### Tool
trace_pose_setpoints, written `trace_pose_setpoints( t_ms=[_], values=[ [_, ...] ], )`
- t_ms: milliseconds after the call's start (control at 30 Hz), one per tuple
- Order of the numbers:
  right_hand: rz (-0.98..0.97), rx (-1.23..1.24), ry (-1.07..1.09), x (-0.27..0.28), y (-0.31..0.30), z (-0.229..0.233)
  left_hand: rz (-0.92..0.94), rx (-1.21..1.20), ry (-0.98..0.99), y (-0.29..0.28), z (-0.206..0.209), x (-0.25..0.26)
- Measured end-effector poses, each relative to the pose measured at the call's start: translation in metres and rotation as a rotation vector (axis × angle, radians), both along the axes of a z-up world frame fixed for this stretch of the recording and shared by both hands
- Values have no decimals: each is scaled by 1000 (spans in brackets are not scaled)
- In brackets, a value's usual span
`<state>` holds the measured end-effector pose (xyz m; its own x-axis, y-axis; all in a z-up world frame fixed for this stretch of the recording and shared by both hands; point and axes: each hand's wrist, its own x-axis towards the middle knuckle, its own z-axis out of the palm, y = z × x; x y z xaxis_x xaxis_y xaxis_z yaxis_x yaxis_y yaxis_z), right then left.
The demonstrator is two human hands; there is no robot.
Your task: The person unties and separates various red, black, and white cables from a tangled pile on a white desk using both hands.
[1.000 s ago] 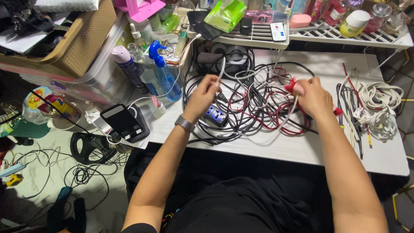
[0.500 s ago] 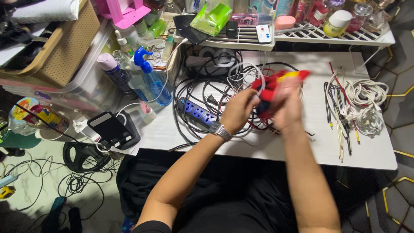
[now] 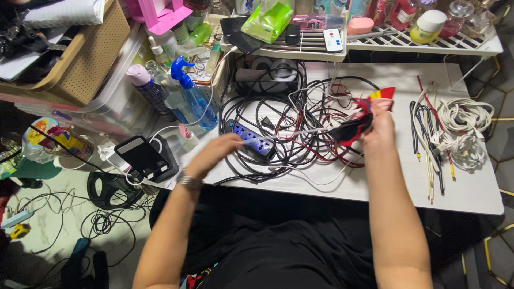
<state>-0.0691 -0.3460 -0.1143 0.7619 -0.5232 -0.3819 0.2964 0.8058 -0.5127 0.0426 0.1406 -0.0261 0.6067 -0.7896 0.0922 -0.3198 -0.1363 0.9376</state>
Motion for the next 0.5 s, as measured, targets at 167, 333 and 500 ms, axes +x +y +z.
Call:
trace_pose_setpoints(
  t_ms=[167,333,500],
  values=[
    [-51,-52,-81,-2,-29,-15,214,-627,810,46,16,26],
    [112,-1513,773,-34,30,43,588,-759,664,-10,19,13],
    [-151,-978,248,-46,99,60,493,-379,107,-106,19,-30]
  ],
)
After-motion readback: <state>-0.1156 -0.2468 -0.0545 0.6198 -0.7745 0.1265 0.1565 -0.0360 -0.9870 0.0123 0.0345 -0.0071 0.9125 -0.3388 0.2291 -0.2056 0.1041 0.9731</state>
